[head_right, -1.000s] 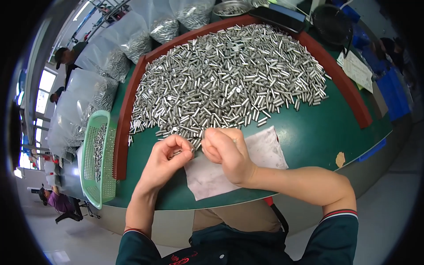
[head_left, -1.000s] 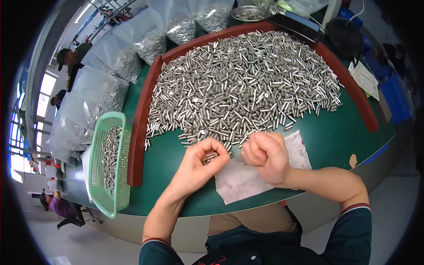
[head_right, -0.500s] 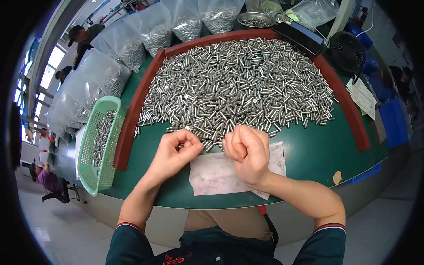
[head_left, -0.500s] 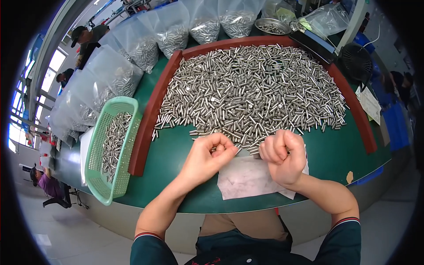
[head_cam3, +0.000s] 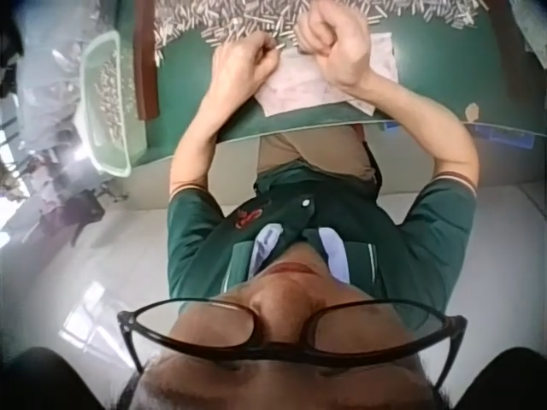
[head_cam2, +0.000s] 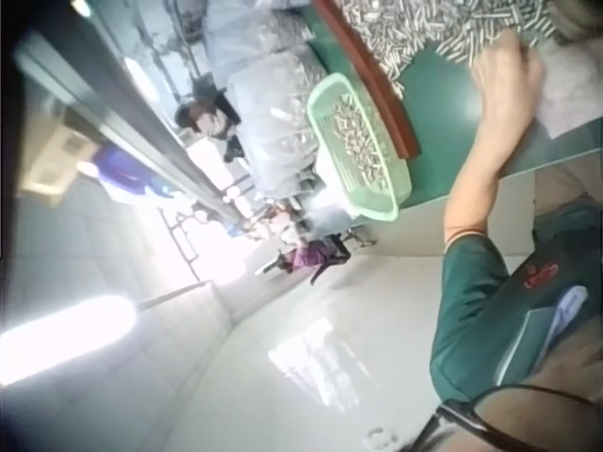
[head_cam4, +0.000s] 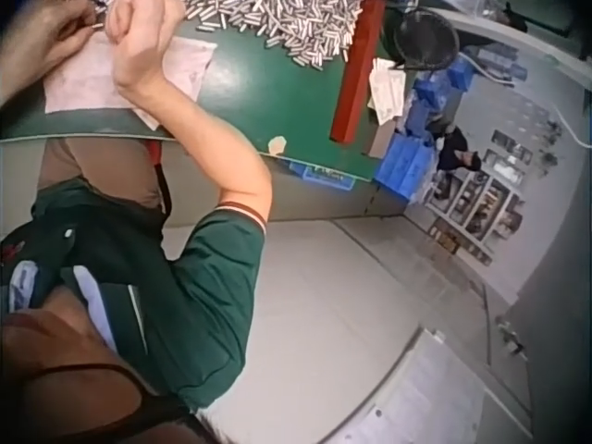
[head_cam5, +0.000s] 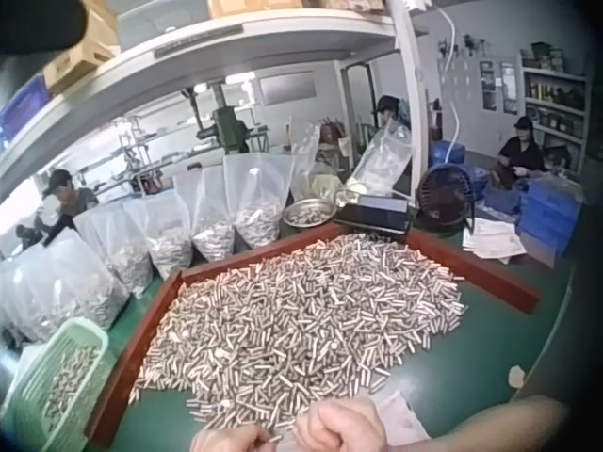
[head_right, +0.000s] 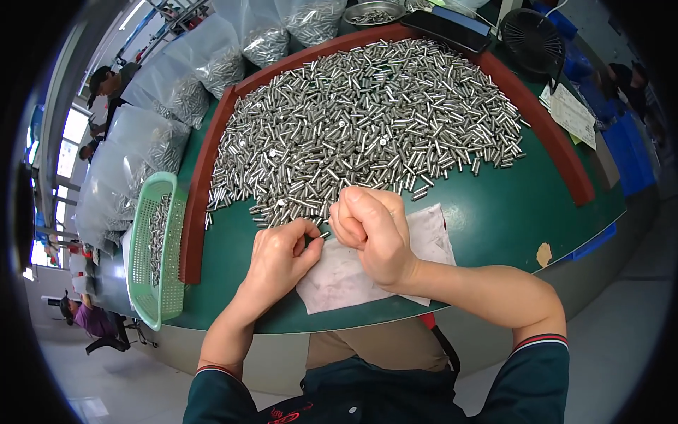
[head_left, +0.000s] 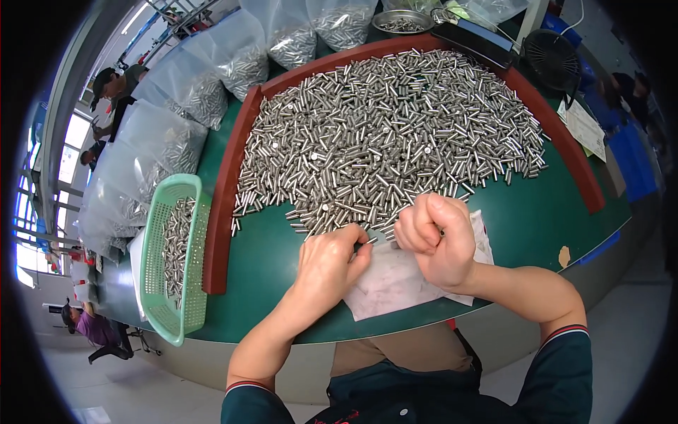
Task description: Inspecting and sorting small metal pins at a workbench in a factory setting.
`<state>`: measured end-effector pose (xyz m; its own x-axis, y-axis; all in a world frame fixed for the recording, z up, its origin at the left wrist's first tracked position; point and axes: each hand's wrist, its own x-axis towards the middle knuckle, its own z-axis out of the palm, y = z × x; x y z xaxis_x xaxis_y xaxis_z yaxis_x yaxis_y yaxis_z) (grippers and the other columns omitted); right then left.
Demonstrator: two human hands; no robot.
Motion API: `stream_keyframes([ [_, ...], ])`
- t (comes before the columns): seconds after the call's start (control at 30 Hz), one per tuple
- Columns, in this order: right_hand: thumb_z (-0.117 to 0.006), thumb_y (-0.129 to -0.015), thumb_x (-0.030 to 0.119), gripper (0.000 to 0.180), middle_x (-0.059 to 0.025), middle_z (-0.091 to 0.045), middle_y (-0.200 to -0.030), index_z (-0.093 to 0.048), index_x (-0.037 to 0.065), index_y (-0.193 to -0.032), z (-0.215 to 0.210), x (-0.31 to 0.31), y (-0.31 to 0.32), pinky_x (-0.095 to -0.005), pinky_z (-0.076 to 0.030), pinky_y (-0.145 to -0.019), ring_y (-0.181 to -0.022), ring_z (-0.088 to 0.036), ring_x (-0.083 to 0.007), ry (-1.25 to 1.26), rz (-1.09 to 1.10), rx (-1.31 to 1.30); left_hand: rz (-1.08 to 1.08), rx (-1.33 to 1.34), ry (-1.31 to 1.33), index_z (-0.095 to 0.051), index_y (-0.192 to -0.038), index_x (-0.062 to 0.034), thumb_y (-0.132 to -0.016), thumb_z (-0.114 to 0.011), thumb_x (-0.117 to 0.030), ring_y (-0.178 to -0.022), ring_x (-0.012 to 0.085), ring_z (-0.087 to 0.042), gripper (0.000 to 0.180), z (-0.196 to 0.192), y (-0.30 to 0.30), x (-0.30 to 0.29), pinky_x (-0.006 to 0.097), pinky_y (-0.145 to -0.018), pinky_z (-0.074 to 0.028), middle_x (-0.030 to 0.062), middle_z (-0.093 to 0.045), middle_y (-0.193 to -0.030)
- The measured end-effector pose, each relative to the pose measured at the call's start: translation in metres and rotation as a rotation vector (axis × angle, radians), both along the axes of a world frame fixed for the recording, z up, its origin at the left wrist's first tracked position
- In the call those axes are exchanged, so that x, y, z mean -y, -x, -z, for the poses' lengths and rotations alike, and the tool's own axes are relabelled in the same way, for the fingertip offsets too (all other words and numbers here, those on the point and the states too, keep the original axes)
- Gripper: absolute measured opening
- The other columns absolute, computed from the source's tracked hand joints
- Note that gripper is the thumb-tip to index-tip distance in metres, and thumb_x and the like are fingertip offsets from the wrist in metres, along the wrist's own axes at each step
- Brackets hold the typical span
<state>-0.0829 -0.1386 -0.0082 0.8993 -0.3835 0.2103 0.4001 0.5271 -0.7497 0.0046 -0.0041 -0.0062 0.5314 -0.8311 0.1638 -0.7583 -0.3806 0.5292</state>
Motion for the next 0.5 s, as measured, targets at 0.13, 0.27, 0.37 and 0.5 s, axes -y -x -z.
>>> stream_keyframes([
  [0.13, -0.030, -0.088, 0.023, 0.040, 0.0015, -0.025, -0.041, -0.028, 0.010, -0.051, -0.0005, 0.0024, 0.0018, -0.0247, -0.018, -0.039, -0.038, -0.017, -0.0083, -0.018, 0.010, -0.014, 0.041, -0.204, -0.005, -0.056, -0.068, -0.0023, -0.067, -0.060, -0.007, -0.038, 0.0211, -0.046, 0.006, -0.0098, 0.0032, 0.0010, 0.032, -0.039, -0.036, 0.0065, -0.044, -0.044],
  [0.27, -0.030, -0.088, 0.023, 0.040, 0.0011, -0.026, -0.040, -0.028, 0.011, -0.050, 0.0003, -0.0002, 0.0010, -0.0252, -0.017, -0.039, -0.038, -0.017, -0.0086, -0.069, -0.047, -0.044, 0.085, -0.245, -0.081, -0.056, -0.066, -0.0023, -0.067, -0.060, -0.007, -0.039, 0.0215, -0.046, 0.006, -0.0073, 0.0054, -0.0028, 0.032, -0.040, -0.036, 0.0070, -0.044, -0.045],
  [0.37, -0.029, -0.088, 0.023, 0.040, 0.0012, -0.026, -0.040, -0.028, 0.011, -0.050, 0.0019, -0.0020, 0.0019, -0.0252, -0.017, -0.039, -0.037, -0.017, -0.0087, -0.063, -0.070, -0.064, 0.079, -0.247, -0.094, -0.057, -0.067, -0.0024, -0.067, -0.060, -0.007, -0.039, 0.0219, -0.046, 0.006, -0.0069, 0.0062, -0.0017, 0.032, -0.040, -0.037, 0.0073, -0.045, -0.045],
  [0.5, -0.029, -0.088, 0.022, 0.040, 0.0015, -0.025, -0.040, -0.028, 0.011, -0.050, 0.0040, -0.0024, 0.0011, -0.0251, -0.018, -0.038, -0.037, -0.017, -0.0087, -0.084, -0.078, -0.091, 0.077, -0.258, -0.093, -0.057, -0.067, -0.0024, -0.067, -0.060, -0.007, -0.039, 0.0219, -0.047, 0.005, -0.0064, 0.0050, -0.0009, 0.032, -0.040, -0.037, 0.0073, -0.045, -0.045],
])
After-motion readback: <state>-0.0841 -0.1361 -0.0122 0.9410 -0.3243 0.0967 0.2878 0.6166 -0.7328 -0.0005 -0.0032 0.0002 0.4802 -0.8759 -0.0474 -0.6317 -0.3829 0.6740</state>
